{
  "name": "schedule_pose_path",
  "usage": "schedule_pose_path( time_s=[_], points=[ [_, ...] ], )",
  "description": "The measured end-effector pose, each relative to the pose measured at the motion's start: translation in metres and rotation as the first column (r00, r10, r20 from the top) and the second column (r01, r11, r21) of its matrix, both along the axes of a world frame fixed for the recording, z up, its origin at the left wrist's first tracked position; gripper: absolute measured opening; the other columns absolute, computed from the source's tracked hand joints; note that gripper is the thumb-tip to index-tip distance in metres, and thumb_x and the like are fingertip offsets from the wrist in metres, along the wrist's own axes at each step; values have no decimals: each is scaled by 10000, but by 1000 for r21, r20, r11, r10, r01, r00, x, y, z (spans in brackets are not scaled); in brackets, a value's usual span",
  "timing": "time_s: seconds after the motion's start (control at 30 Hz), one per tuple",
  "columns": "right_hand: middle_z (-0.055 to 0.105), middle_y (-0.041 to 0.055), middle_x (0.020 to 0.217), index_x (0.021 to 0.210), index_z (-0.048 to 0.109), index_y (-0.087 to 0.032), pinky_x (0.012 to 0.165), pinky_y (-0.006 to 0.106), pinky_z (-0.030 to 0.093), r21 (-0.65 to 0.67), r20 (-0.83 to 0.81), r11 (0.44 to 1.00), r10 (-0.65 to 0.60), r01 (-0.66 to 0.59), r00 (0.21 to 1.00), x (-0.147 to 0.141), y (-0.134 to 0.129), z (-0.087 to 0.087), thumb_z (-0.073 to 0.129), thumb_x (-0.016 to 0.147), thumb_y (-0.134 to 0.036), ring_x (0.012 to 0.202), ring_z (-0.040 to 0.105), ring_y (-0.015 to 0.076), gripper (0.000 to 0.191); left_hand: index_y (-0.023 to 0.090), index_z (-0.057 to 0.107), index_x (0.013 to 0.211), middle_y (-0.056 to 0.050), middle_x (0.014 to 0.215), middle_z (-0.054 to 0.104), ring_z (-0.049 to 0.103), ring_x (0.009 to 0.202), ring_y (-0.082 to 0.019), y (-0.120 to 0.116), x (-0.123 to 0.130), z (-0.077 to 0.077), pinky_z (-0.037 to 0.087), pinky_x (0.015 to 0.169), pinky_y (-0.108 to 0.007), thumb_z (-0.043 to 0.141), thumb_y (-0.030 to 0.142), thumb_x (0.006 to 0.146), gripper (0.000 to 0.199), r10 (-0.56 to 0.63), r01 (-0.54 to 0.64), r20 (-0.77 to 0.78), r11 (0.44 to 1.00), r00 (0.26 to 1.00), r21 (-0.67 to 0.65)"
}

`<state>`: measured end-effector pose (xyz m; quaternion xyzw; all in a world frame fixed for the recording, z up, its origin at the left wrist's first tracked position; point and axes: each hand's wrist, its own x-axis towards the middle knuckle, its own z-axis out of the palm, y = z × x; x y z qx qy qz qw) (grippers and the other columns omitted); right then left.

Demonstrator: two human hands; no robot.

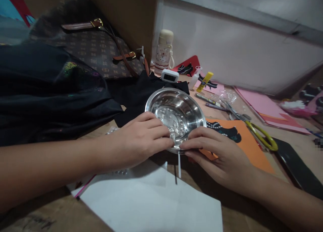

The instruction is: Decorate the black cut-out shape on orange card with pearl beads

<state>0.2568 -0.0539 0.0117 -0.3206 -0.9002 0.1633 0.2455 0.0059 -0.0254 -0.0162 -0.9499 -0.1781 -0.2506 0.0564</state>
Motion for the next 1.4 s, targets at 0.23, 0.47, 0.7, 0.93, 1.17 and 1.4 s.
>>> schedule_pose_path(
  time_s=[0.23,0.47,0.7,0.93,1.17,1.4],
  points=[
    [653,26,936,989,694,-179,729,229,503,2,-4,1000,27,-27,1000,-1,2,0,570,946,-80,821,609,116,164,203,653,1047,-16,983,698,596,926,-188,-1,0,2,352,895,-347,392,180,1050,262,5,-5,-4,1000,1000,9],
    [653,28,932,994,699,-181,721,239,505,-9,-8,1000,29,-29,1000,0,0,1,570,953,-88,820,607,120,164,196,656,1043,-19,982,696,596,931,-189,-1,0,2,351,897,-347,384,182,1053,272,0,0,-7,1000,1000,-3],
    [651,33,935,1009,696,-173,732,241,509,-5,-18,1000,10,-10,1000,-1,1,0,582,952,-109,826,609,121,142,193,660,1049,-14,954,687,581,903,-188,-1,0,1,346,879,-343,389,182,1051,272,-3,3,0,1000,1000,2],
    [651,31,935,996,702,-174,724,235,506,0,-7,1000,28,-28,1000,0,1,-1,572,952,-82,820,607,118,165,194,661,1036,-14,962,691,586,912,-189,0,-1,1,344,889,-347,391,179,1049,271,-6,6,-2,1000,1000,17],
    [654,29,905,957,697,-183,699,243,507,15,9,999,47,-47,999,0,1,3,569,944,-73,796,608,129,170,201,670,1033,-15,966,702,600,921,-182,-1,0,2,353,903,-344,377,179,1056,295,13,-13,-2,1000,1000,-9],
    [650,32,918,995,692,-180,712,236,510,42,-4,997,64,-63,998,1,0,3,566,950,-79,813,607,127,167,199,686,1023,-11,951,709,601,895,-178,0,1,3,359,879,-347,386,186,1057,302,21,-20,21,999,1000,-31]
  ],
)
